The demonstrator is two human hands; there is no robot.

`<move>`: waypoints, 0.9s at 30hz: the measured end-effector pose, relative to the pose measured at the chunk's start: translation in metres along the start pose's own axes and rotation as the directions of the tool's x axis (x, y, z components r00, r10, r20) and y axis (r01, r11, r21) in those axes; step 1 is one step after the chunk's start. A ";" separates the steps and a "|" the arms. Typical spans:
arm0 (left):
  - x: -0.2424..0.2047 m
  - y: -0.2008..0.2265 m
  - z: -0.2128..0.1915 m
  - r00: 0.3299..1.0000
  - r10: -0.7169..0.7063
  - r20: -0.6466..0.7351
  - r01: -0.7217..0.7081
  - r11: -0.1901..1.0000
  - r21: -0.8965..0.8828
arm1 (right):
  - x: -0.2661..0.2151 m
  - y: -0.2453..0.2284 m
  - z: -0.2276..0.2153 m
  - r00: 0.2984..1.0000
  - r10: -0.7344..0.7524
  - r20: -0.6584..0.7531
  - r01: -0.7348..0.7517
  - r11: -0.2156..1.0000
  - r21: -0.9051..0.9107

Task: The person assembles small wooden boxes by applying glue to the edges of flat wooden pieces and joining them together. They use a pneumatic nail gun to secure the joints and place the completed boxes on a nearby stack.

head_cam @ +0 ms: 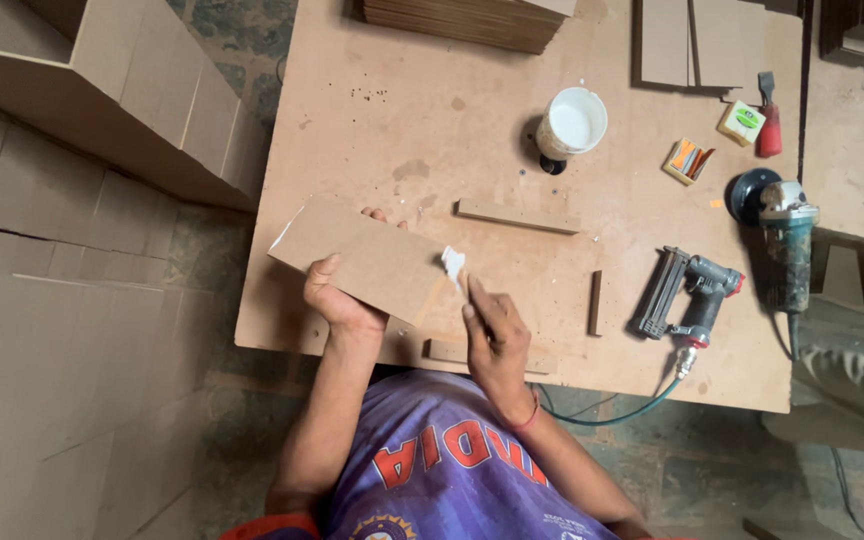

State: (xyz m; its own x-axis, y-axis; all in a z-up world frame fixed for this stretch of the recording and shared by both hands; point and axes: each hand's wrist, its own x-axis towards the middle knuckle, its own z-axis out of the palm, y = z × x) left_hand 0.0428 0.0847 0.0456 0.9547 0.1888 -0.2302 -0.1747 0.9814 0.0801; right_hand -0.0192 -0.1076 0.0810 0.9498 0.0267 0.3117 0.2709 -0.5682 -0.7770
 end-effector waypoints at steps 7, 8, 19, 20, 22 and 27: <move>-0.001 0.018 0.011 0.996 0.020 0.088 -0.020 1.000 0.002 | -0.028 -0.023 -0.026 0.909 -0.358 0.214 0.380 0.922 -0.069; -0.001 0.019 0.013 0.996 0.020 0.092 -0.021 1.000 0.008 | -0.025 -0.023 -0.029 0.913 -0.357 0.197 0.385 0.914 -0.126; -0.009 0.016 0.022 0.989 0.000 0.145 -0.003 1.000 0.022 | 0.017 -0.009 -0.039 0.996 -0.036 0.078 0.039 0.999 -0.033; -0.011 0.016 0.019 0.991 0.047 0.122 -0.055 0.997 0.061 | 0.008 -0.012 -0.040 0.984 -0.096 0.151 0.096 0.995 0.007; -0.008 0.016 0.017 0.987 0.125 0.099 -0.138 0.980 0.141 | -0.015 -0.022 -0.045 0.932 -0.257 0.255 0.262 0.965 0.014; -0.007 0.016 0.004 0.981 0.186 0.063 -0.196 0.915 0.352 | -0.034 -0.030 -0.054 0.880 -0.300 0.368 0.262 0.953 0.150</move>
State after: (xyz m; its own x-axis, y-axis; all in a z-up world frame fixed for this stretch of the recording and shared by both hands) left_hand 0.0346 0.0990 0.0524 0.9190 0.3649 -0.1493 -0.2621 0.8484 0.4600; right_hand -0.0678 -0.1363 0.1231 0.8124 0.4962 0.3063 0.5307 -0.4116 -0.7409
